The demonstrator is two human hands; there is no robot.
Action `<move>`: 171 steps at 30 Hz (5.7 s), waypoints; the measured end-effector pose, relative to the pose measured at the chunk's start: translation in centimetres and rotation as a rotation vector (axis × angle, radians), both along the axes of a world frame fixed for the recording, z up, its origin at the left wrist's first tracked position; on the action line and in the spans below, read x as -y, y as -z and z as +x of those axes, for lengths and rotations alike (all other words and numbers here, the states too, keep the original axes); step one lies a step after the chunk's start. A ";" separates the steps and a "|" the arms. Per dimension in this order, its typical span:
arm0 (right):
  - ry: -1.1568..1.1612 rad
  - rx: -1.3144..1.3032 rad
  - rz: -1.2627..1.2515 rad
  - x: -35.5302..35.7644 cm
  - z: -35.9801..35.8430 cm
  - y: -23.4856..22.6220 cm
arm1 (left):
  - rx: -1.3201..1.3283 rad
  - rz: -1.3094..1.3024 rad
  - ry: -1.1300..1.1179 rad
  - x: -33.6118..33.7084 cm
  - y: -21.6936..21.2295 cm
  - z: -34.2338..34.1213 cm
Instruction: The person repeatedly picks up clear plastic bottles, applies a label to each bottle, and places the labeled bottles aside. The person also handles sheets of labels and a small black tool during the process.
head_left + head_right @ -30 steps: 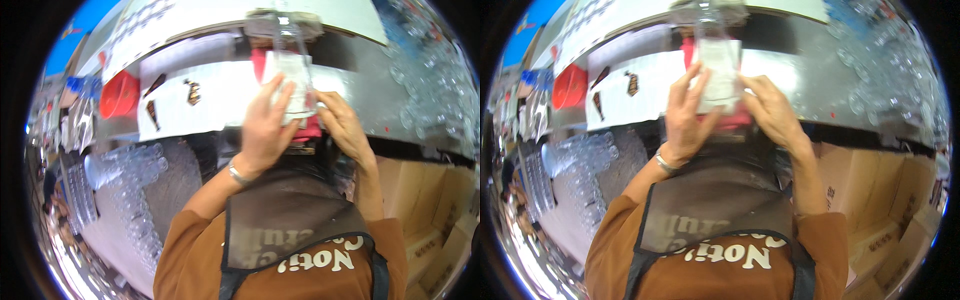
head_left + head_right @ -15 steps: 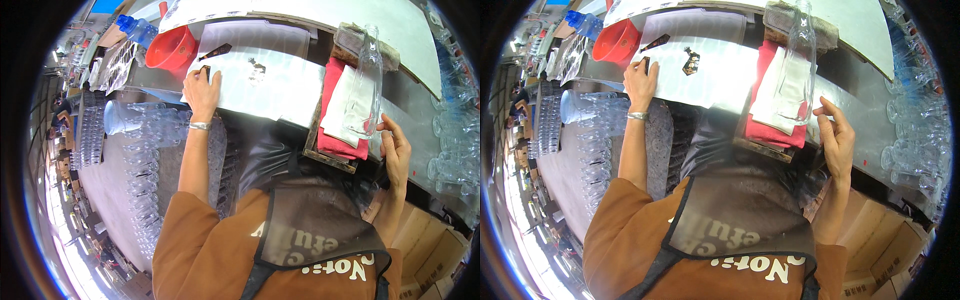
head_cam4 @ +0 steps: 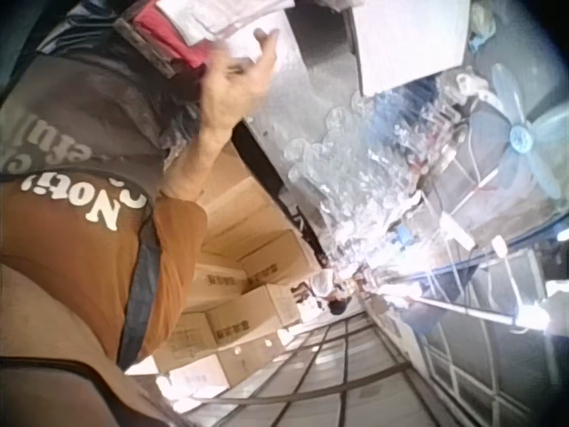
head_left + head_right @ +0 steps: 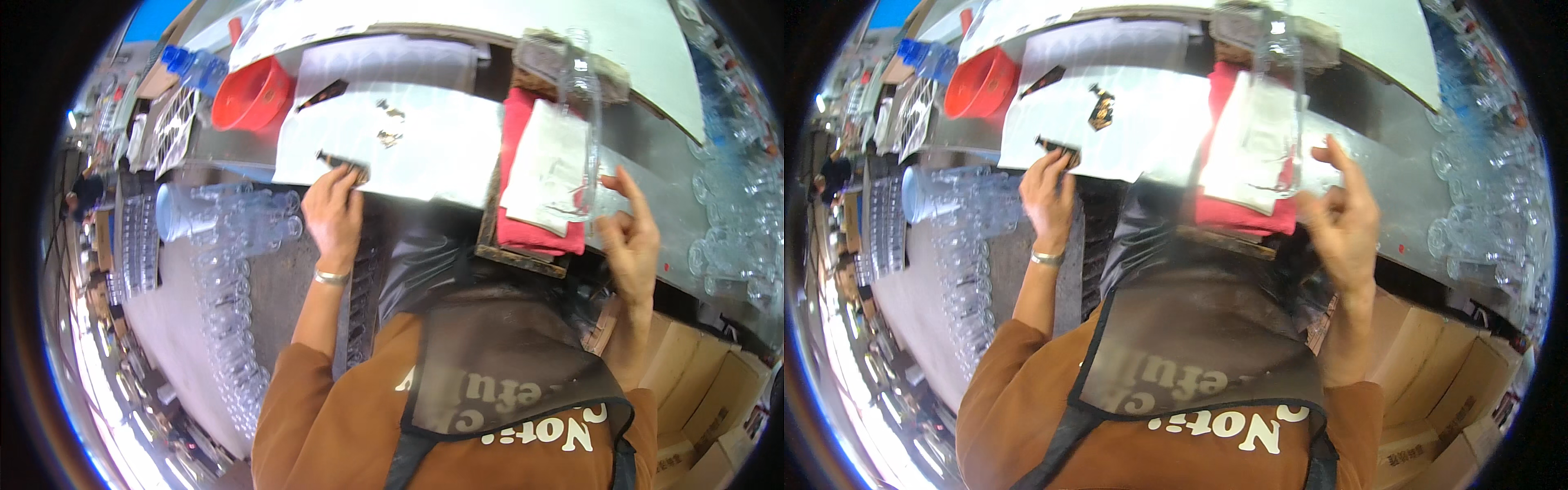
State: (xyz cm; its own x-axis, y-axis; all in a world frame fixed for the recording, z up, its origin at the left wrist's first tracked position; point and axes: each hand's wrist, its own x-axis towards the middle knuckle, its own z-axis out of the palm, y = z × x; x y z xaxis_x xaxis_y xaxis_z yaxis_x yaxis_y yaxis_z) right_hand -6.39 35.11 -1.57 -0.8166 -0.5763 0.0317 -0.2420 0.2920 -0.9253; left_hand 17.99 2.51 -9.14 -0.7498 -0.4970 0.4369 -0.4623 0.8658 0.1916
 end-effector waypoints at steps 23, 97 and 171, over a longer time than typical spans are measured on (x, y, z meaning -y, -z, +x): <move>-0.146 -0.200 0.155 1.1 0.0 1.1 | -0.169 0.111 0.888 -9.8 -9.6 -18.5; -0.074 0.242 -0.096 3.3 -2.9 0.7 | -0.275 1.562 0.545 -11.8 -6.4 -17.7; -0.147 -0.037 0.151 8.6 -11.4 -1.7 | -0.295 1.323 0.241 -11.2 -5.4 -25.7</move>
State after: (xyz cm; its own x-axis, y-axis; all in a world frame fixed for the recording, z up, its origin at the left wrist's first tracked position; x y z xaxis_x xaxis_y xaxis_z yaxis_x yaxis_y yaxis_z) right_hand -17.76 26.50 0.12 -0.7235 -0.6894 -0.0355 -0.3248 0.3854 -0.8637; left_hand -7.75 13.73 -3.78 -0.8390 -0.5350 -0.0994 -0.1271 0.0150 0.9918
